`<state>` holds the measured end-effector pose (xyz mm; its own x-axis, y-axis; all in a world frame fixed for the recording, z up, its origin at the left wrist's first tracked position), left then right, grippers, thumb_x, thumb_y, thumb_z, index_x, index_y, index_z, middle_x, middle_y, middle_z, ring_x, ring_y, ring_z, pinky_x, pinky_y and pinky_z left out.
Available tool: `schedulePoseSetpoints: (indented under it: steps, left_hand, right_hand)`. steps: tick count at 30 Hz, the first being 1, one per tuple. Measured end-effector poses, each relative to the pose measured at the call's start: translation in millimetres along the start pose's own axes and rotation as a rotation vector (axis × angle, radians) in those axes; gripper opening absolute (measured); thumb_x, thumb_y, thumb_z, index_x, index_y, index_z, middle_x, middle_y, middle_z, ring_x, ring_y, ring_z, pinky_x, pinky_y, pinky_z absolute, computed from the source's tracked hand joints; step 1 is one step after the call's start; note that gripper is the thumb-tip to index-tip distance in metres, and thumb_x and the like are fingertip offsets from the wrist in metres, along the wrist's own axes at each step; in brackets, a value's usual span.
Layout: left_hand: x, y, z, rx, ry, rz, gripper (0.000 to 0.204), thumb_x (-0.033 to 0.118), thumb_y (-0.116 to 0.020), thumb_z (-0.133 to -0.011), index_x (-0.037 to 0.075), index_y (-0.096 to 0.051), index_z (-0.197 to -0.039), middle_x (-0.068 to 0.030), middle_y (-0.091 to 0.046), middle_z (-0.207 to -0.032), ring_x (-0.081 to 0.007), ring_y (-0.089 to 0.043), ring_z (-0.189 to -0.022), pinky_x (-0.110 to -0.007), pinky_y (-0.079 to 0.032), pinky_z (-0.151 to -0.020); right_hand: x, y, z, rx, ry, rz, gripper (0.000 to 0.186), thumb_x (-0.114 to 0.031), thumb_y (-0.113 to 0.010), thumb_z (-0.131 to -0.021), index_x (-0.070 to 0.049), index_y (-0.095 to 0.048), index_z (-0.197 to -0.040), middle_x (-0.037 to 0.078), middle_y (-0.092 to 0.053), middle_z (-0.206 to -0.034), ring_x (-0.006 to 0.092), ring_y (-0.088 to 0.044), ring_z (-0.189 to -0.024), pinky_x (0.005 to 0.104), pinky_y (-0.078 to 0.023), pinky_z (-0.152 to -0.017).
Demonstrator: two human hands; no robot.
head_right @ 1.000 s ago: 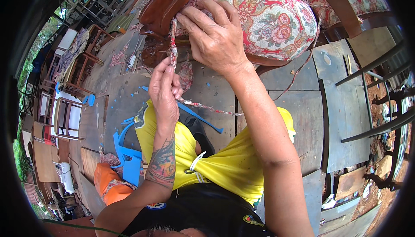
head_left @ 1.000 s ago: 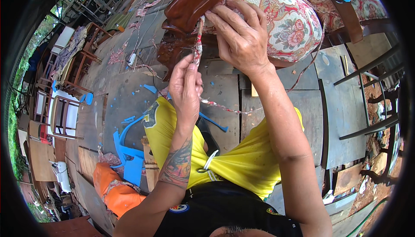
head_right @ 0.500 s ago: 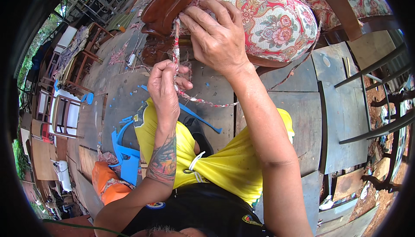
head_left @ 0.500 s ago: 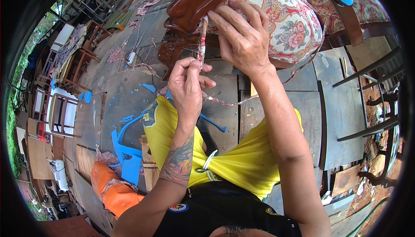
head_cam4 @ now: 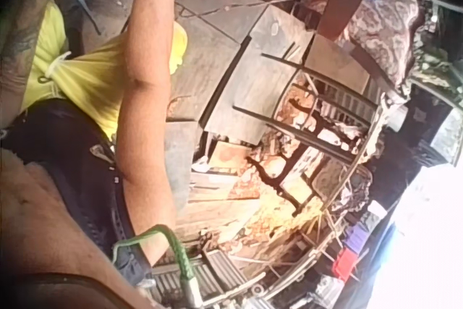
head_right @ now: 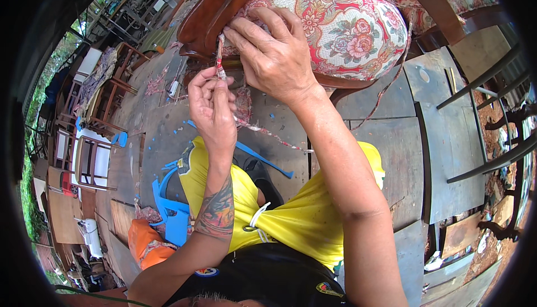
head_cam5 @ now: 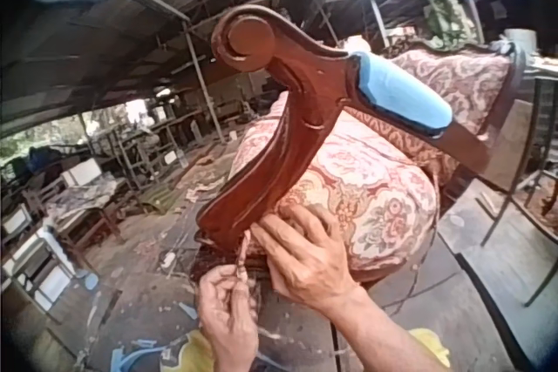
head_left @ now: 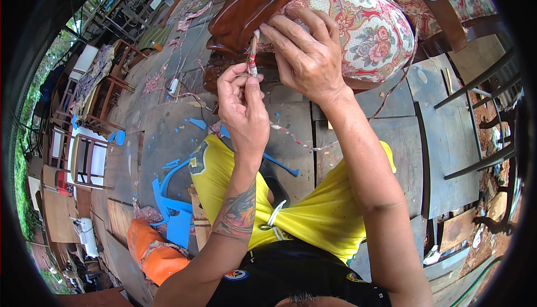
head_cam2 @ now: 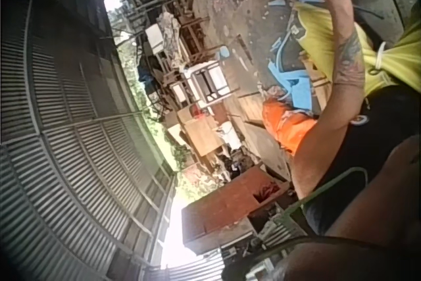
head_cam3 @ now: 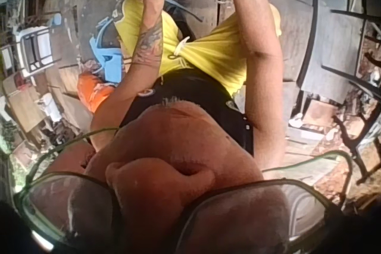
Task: Apply glue and trim to the edge of a reupholstered chair.
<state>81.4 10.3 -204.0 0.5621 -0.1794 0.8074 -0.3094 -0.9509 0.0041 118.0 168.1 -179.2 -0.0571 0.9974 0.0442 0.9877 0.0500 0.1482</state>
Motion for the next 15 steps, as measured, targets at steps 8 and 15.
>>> schedulePoseSetpoints:
  steps: [8, 15]
  left_hand:
    - [2, -14, -11, 0.162, -0.681, -0.699, 0.025, 0.002, -0.075, -0.094, -0.001, -0.07, -0.119, -0.0127, -0.075, -0.095, -0.022, -0.066, -0.07, -0.034, -0.054, -0.066]
    - [-6, 0, -30, 0.289, -0.872, -0.769, 0.012, 0.004, -0.079, -0.091, 0.001, -0.077, -0.102, -0.0108, -0.074, -0.097, -0.0187, -0.068, -0.075, -0.031, -0.056, -0.064]
  right_hand:
    - [0, 1, -1, 0.016, -0.011, -0.015, 0.035, -0.015, -0.073, -0.079, -0.013, -0.076, -0.113, -0.001, -0.069, -0.12, 0.024, -0.059, -0.118, 0.0451, -0.043, -0.106]
    - [1, -3, 1, 0.049, 0.006, 0.011, 0.034, -0.017, -0.07, -0.079, -0.012, -0.077, -0.111, -0.001, -0.069, -0.12, 0.0233, -0.059, -0.118, 0.0445, -0.042, -0.108]
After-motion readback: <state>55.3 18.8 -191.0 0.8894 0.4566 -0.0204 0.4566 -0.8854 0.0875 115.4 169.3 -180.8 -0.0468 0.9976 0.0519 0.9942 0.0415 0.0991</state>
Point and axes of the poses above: each hand's wrist, its own z-axis away from the middle knuckle, its own y-axis out of the back of the hand, x = y × z, the point moved 1 cm from there along -z, towards the middle knuckle
